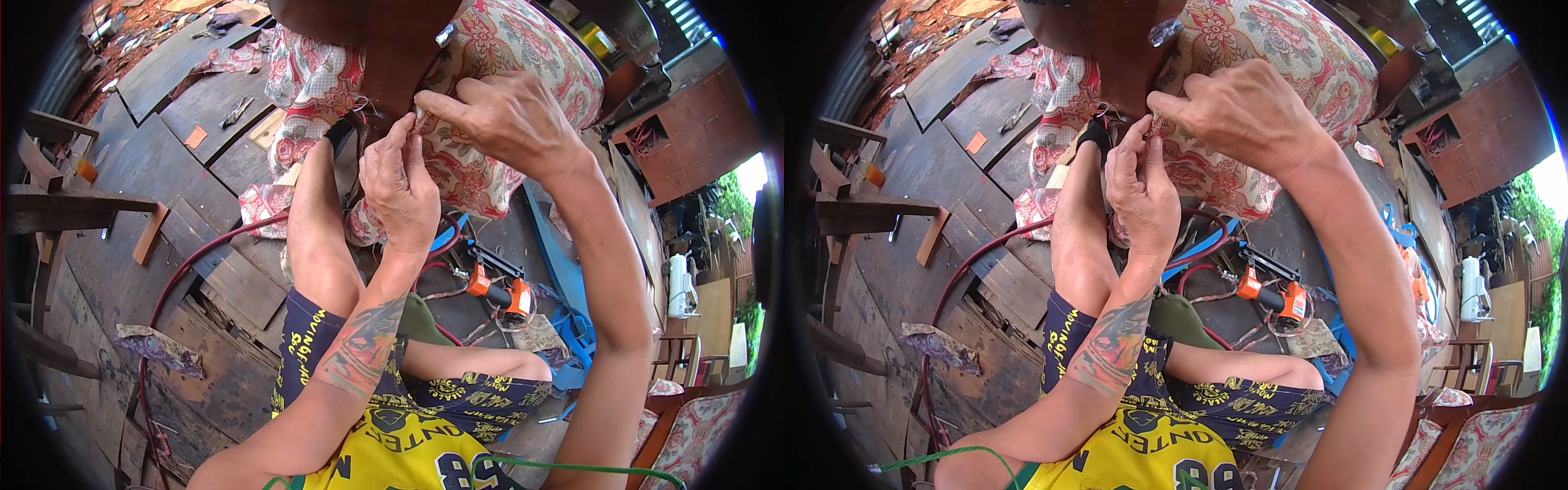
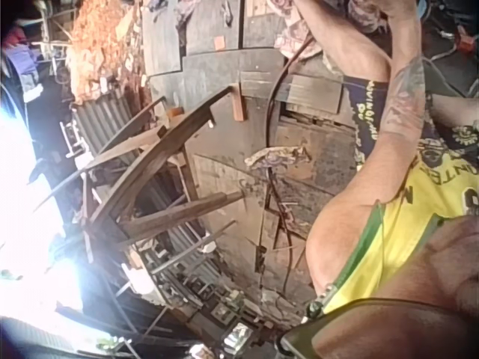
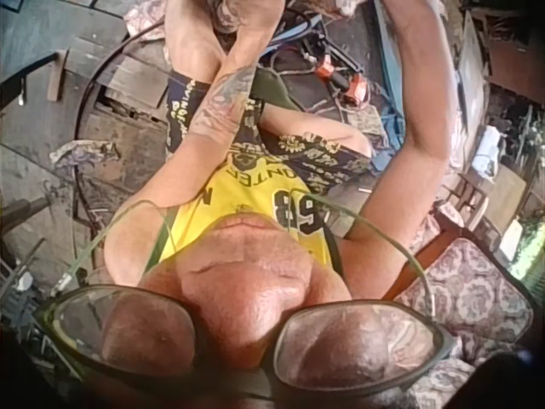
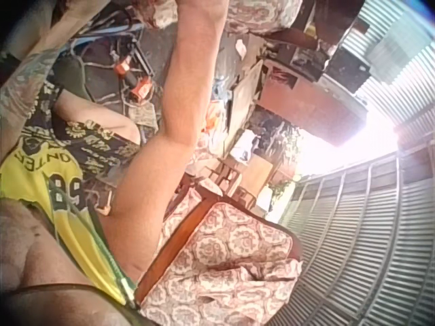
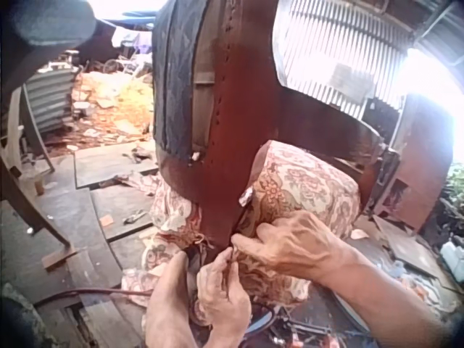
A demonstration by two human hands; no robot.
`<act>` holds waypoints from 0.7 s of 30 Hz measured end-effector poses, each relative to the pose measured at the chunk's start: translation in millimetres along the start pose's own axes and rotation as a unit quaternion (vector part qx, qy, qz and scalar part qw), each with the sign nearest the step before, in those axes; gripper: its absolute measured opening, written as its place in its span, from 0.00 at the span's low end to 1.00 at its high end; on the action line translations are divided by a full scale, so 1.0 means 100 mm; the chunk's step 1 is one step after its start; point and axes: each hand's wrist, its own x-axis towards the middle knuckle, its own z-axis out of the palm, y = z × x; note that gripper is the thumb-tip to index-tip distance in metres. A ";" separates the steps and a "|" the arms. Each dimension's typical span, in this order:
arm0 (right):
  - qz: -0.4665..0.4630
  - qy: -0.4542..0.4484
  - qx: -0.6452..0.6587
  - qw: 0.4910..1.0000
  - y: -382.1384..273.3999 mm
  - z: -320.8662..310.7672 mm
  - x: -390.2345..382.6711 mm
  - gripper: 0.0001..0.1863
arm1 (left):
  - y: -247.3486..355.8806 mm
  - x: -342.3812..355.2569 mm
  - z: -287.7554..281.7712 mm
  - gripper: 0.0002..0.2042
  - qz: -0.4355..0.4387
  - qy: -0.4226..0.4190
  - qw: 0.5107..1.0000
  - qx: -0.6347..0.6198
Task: Reupholstering a wooden chair with floral fabric using staples and scissors.
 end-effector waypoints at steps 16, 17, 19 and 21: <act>-0.006 -0.065 -0.016 0.998 -0.10 0.12 0.05 0.07 | 0.07 0.01 0.03 0.12 0.024 -0.009 0.991 0.134; 0.004 -0.075 -0.025 0.997 -0.10 0.12 0.05 0.10 | 0.07 -0.01 0.03 0.12 0.023 -0.010 0.991 0.134; -0.001 -0.085 -0.018 0.996 -0.11 0.09 0.07 0.08 | 0.06 -0.03 0.03 0.11 0.003 -0.001 0.995 0.102; -0.007 -0.093 -0.011 0.996 -0.11 0.05 0.08 0.05 | 0.04 -0.04 0.05 0.11 -0.018 -0.003 0.997 0.074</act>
